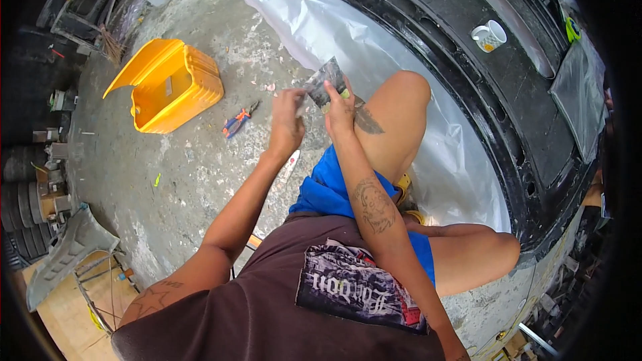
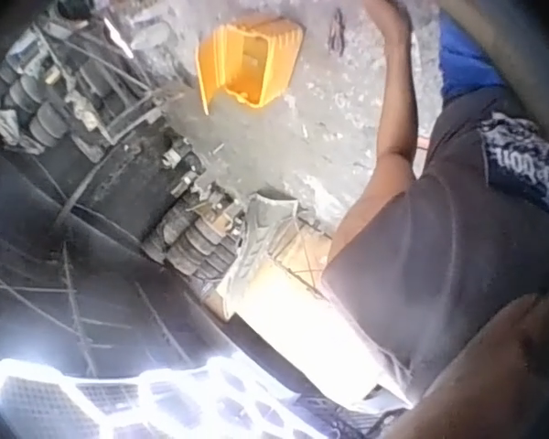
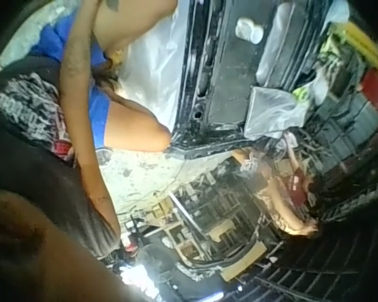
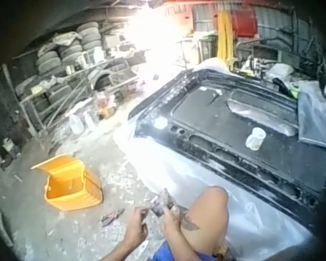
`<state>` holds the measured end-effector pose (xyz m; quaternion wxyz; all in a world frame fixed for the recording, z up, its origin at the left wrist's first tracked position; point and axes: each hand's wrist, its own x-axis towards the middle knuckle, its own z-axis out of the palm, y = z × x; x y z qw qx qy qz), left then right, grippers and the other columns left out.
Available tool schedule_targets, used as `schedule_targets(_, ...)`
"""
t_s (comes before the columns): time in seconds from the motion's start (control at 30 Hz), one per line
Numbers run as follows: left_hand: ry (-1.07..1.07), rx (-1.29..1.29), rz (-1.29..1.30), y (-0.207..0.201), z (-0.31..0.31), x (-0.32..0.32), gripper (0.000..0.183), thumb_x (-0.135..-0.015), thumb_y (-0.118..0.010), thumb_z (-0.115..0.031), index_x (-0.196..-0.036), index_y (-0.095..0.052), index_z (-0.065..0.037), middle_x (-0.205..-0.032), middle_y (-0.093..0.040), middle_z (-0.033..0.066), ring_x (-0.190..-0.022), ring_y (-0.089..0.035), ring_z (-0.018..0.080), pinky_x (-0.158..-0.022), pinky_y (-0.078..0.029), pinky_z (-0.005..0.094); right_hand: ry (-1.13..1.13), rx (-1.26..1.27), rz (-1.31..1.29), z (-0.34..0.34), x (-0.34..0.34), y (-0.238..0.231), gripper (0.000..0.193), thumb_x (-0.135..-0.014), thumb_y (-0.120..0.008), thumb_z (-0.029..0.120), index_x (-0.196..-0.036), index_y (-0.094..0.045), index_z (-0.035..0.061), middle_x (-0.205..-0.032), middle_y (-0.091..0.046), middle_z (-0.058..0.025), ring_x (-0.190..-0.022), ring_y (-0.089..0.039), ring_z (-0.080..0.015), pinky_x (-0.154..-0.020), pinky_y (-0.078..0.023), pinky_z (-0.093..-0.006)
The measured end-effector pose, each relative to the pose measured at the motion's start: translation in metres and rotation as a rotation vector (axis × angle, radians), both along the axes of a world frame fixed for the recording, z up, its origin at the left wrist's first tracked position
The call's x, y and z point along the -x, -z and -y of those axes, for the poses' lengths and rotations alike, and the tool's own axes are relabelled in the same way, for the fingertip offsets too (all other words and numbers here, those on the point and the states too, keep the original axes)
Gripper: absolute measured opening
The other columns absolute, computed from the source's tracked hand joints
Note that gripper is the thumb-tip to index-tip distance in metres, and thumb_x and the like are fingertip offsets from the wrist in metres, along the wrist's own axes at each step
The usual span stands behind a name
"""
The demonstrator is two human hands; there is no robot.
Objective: Applying and smoothing body filler on a car hood part.
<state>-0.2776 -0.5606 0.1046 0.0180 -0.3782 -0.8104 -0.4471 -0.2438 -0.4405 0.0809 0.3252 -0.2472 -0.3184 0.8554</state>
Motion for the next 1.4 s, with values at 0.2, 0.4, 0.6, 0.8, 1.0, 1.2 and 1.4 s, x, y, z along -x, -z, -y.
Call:
schedule_targets(0.2, -0.006, 0.152, -0.054, -0.003, -0.025, -0.018, 0.058, -0.064, -0.046, 0.018, -0.119, -0.053, 0.001, -0.114, -0.055, 0.0194, -0.103, -0.050, 0.0417, -0.092, -0.043, 0.0466, -0.025, 0.276, -0.124, -0.007, 0.004, 0.017, 0.030, -0.095, -0.062, 0.012, -0.124, -0.058, 0.0038, -0.110, -0.063, -0.0065, -0.099, -0.061, -0.0186, -0.090, -0.049, -0.0343)
schedule_targets(0.4, -0.023, 0.165, -0.030, 0.002, -0.042, 0.001, 0.052, -0.068, -0.056, 0.011, -0.119, -0.053, 0.003, -0.115, -0.056, 0.0209, -0.102, -0.050, 0.0422, -0.090, -0.040, 0.0447, -0.018, 0.345, -0.138, -0.010, 0.006, 0.021, 0.025, -0.097, -0.061, 0.017, -0.118, -0.059, 0.0029, -0.110, -0.062, -0.0072, -0.099, -0.061, -0.0188, -0.088, -0.049, -0.0343)
schedule_targets(0.6, 0.047, 0.189, 0.008, -0.007, -0.045, -0.014, 0.054, -0.067, -0.059, 0.010, -0.120, -0.054, 0.000, -0.114, -0.058, 0.0196, -0.100, -0.049, 0.0434, -0.090, -0.040, 0.0487, 0.073, 0.332, -0.084, -0.010, 0.003, 0.017, 0.023, -0.098, -0.060, 0.021, -0.111, -0.061, 0.0028, -0.102, -0.064, -0.0066, -0.092, -0.062, -0.0187, -0.081, -0.051, -0.0331)
schedule_targets(0.8, 0.000, 0.167, -0.020, -0.002, -0.061, -0.002, 0.035, -0.074, -0.055, 0.006, -0.109, -0.054, 0.001, -0.109, -0.054, 0.0190, -0.094, -0.047, 0.0448, -0.085, -0.037, 0.0515, 0.142, 0.299, 0.001, -0.011, 0.006, 0.022, 0.022, -0.098, -0.062, 0.024, -0.103, -0.063, 0.0023, -0.096, -0.064, -0.0055, -0.085, -0.062, -0.0184, -0.075, -0.052, -0.0320)
schedule_targets(1.0, -0.022, 0.127, -0.030, -0.001, -0.071, 0.002, 0.033, -0.075, -0.052, 0.007, -0.107, -0.054, 0.000, -0.109, -0.055, 0.0200, -0.093, -0.046, 0.0449, -0.084, -0.037, 0.0529, 0.183, 0.316, 0.017, -0.012, 0.006, 0.023, 0.027, -0.097, -0.064, 0.028, -0.103, -0.064, 0.0019, -0.095, -0.065, -0.0060, -0.082, -0.062, -0.0182, -0.071, -0.051, -0.0323)
schedule_targets(1.2, -0.073, 0.153, -0.023, 0.008, -0.059, 0.022, 0.038, -0.071, -0.052, 0.010, -0.108, -0.054, 0.000, -0.107, -0.056, 0.0215, -0.099, -0.049, 0.0454, -0.089, -0.037, 0.0520, 0.128, 0.311, -0.058, -0.004, 0.007, 0.005, 0.028, -0.099, -0.060, 0.019, -0.120, -0.059, 0.0009, -0.113, -0.063, -0.0091, -0.101, -0.062, -0.0226, -0.092, -0.051, -0.0369)
schedule_targets(1.4, -0.141, -0.110, 0.096, 0.019, -0.017, 0.080, 0.046, -0.074, -0.059, 0.007, -0.119, -0.054, 0.000, -0.099, -0.068, 0.0154, -0.090, -0.066, 0.0298, -0.083, -0.051, 0.0400, 0.098, 0.175, -0.135, -0.013, 0.004, 0.008, 0.040, -0.094, -0.065, 0.010, -0.130, -0.054, -0.0017, -0.128, -0.059, -0.0089, -0.116, -0.056, -0.0201, -0.098, -0.046, -0.0332)
